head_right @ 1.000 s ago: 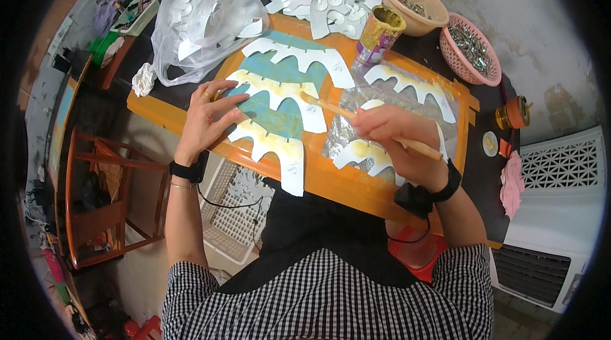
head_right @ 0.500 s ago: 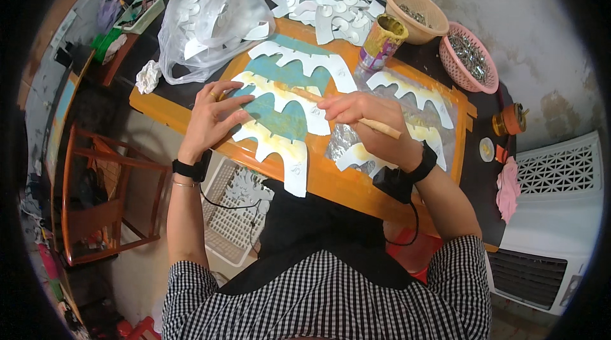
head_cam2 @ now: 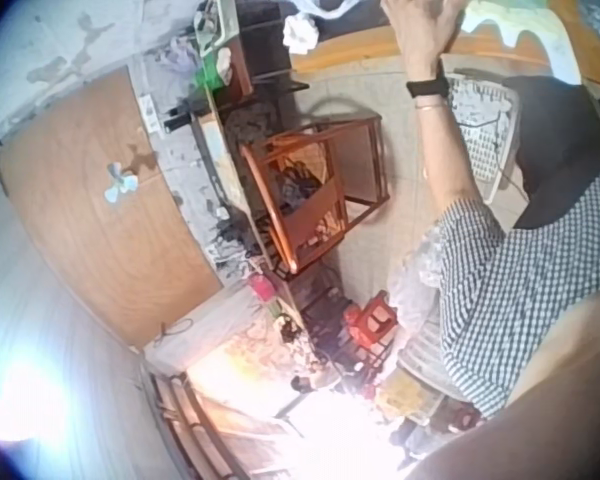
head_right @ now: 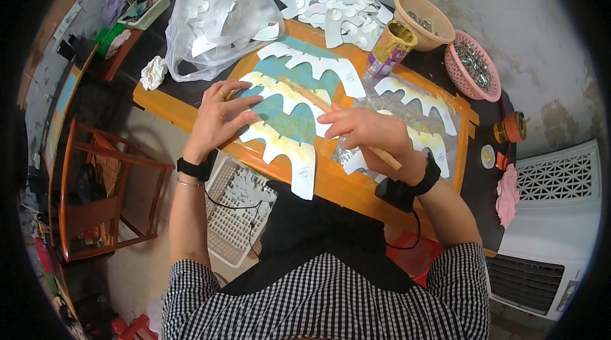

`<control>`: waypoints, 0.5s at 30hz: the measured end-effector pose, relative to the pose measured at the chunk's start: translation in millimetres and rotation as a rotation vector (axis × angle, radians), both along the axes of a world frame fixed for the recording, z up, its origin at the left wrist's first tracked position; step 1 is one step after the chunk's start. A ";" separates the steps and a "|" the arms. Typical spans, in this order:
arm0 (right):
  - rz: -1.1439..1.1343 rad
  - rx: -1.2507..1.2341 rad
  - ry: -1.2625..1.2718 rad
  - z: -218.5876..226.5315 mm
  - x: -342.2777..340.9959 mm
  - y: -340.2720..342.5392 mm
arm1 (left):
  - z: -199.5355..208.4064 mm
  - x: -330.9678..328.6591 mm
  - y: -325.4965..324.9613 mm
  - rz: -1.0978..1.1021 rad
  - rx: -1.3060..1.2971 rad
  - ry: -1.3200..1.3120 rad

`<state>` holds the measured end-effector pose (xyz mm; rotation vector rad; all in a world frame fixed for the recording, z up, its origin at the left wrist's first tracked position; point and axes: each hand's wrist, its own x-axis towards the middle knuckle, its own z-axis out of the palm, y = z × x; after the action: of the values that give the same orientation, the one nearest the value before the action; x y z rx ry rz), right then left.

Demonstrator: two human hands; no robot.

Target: Apply glue to white material shoe components using a brush.

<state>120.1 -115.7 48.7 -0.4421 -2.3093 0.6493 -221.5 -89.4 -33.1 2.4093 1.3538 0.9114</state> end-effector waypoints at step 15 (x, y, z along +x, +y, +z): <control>-0.014 -0.018 -0.133 -0.8 -17.8 3.9 | -3.9 -2.1 -0.1 0.014 0.073 -0.052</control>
<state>102.2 -111.8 47.9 -0.5235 -2.4253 0.6517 -223.6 -89.5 -37.1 2.4143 1.3425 1.0370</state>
